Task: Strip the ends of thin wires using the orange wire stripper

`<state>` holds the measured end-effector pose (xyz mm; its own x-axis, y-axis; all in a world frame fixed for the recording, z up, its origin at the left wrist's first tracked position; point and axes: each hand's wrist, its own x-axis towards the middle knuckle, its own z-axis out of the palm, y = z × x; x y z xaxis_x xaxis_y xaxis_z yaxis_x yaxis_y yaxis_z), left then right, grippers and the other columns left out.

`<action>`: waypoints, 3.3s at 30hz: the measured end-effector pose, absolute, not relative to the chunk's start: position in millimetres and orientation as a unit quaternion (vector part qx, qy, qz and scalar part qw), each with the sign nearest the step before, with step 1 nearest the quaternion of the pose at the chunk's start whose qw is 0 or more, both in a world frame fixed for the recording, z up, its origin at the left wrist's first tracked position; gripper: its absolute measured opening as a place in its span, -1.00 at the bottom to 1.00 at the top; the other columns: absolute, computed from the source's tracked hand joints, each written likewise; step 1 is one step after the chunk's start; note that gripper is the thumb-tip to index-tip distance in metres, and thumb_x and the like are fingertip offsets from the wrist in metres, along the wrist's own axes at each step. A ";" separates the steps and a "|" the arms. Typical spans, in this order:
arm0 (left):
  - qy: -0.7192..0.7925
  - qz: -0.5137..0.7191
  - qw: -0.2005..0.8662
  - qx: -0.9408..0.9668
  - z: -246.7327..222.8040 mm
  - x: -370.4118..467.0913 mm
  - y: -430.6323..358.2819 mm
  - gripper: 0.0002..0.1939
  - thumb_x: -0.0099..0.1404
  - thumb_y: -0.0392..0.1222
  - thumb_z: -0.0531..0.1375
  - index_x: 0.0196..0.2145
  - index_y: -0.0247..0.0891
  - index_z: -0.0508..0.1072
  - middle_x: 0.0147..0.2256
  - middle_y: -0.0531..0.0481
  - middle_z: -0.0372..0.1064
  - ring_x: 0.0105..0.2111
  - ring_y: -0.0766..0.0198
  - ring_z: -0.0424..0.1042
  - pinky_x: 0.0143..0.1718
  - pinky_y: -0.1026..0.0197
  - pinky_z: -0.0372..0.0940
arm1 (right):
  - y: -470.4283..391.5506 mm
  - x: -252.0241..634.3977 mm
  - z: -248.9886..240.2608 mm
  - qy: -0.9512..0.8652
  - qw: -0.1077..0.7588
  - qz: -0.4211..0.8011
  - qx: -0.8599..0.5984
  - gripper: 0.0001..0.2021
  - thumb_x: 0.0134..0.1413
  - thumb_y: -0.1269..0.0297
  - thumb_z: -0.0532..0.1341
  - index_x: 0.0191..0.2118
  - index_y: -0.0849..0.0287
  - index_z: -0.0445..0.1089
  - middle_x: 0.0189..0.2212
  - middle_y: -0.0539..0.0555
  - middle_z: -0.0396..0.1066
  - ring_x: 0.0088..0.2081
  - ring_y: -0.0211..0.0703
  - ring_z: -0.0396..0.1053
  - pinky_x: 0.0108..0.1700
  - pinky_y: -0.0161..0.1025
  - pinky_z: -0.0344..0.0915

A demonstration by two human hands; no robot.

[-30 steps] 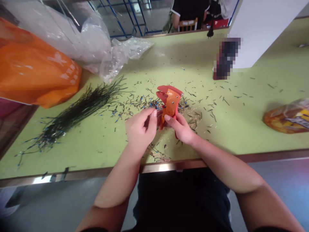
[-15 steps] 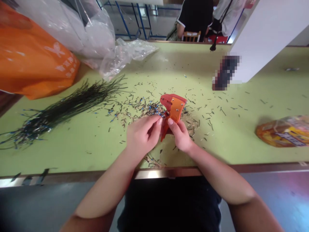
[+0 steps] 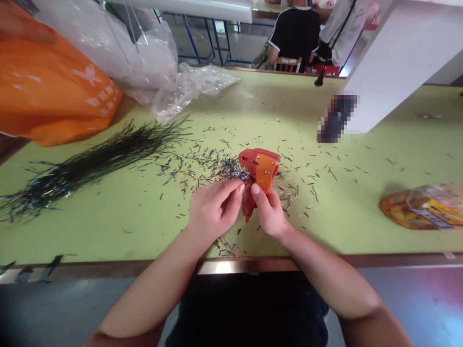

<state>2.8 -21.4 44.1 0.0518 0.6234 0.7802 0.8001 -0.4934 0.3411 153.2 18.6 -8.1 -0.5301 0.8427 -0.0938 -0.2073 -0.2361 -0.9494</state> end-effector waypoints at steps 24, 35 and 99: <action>-0.590 -0.509 -0.035 -0.625 32.3 -28.5 0.4 -0.63 0.65 0.01 -0.04 -0.24 -0.16 0.42 -0.53 0.11 0.33 -0.55 0.31 0.32 -0.46 0.21 0.20 | 42.6 166.8 15.6 -0.476 0.208 0.843 -0.140 -0.40 0.22 -0.40 0.24 -0.18 0.15 0.47 -0.46 0.05 0.47 -0.43 -0.11 0.50 -0.37 -0.19 0.52; -0.606 -0.464 0.023 -0.645 33.4 -27.1 0.2 -0.73 0.60 -0.15 0.02 -0.24 -0.16 0.43 -0.51 0.08 0.39 -0.56 0.29 0.31 -0.47 0.19 0.12 | 40.0 165.8 12.7 -0.508 0.236 0.808 -0.184 -0.45 0.29 -0.35 0.23 -0.24 0.14 0.42 -0.46 0.05 0.50 -0.44 -0.11 0.51 -0.41 -0.24 0.40; -0.598 -0.546 -0.118 -0.575 31.1 -18.0 -0.5 -0.63 0.65 0.05 -0.03 -0.26 -0.15 0.36 -0.50 0.12 0.31 -0.51 0.31 0.31 -0.44 0.23 0.21 | 19.0 152.0 11.1 -0.367 0.235 0.889 -0.142 -0.37 0.15 -0.43 0.29 -0.19 0.16 0.46 -0.42 0.04 0.46 -0.36 -0.10 0.53 -0.22 -0.11 0.56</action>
<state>-18.0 -0.5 31.1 -0.3113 0.8164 0.4864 0.5588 -0.2567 0.7886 152.0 19.0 11.1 -0.8493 0.5219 -0.0796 -0.3142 -0.6207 -0.7183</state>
